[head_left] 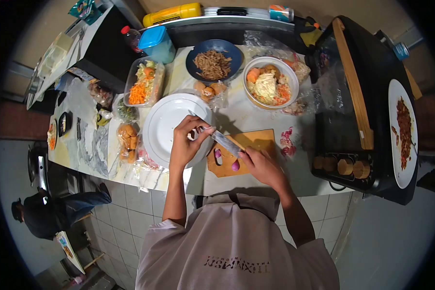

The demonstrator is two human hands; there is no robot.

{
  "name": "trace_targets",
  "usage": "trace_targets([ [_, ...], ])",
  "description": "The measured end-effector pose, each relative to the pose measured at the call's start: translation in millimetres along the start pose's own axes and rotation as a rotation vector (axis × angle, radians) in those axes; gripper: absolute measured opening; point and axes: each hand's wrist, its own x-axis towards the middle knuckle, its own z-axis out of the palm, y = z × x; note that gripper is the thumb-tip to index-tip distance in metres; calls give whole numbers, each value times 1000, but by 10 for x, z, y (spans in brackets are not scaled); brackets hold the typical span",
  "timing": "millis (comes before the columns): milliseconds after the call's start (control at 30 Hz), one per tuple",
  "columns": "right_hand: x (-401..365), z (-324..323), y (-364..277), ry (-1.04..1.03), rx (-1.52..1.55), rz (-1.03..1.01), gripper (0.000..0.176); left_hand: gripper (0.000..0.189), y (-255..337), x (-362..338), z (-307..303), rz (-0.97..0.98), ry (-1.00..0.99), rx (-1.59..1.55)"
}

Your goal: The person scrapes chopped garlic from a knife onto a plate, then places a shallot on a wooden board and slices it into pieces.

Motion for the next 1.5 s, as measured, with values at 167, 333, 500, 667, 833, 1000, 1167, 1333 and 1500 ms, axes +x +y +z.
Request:
trace_targets([
  [167, 347, 353, -193, -18, -35, -51, 31, 16, -420, -299, -326, -235, 179, -36],
  [333, 472, 572, -214, 43, -317, -125, 30, 29, -457, -511, -510, -345, 176, 77],
  [500, 510, 557, -218, -20, -365, -161, 30, 36, -484, -594, -477, -342, 175, 36],
  [667, 529, 623, -118, 118, -290, -227, 27, 24, -480, -541, -425, -392, 241, 32],
  [833, 594, 643, -60, 59, -259, -185, 26, 17, -553, -560, -346, -307, 296, 127],
  [1000, 543, 636, -50, 19, -79, -113, 27, 18, -474, -560, -277, -480, 289, 3],
  [1167, 551, 541, -142, -11, -22, -84, 31, 23, -434, -546, -156, -326, 357, 29],
  [1333, 587, 602, -62, -20, 28, -88, 33, 38, -428, -524, -48, -349, 451, 32],
  [1500, 599, 676, -34, -66, 88, -112, 36, 55, -528, -404, 29, -218, 569, 174],
])
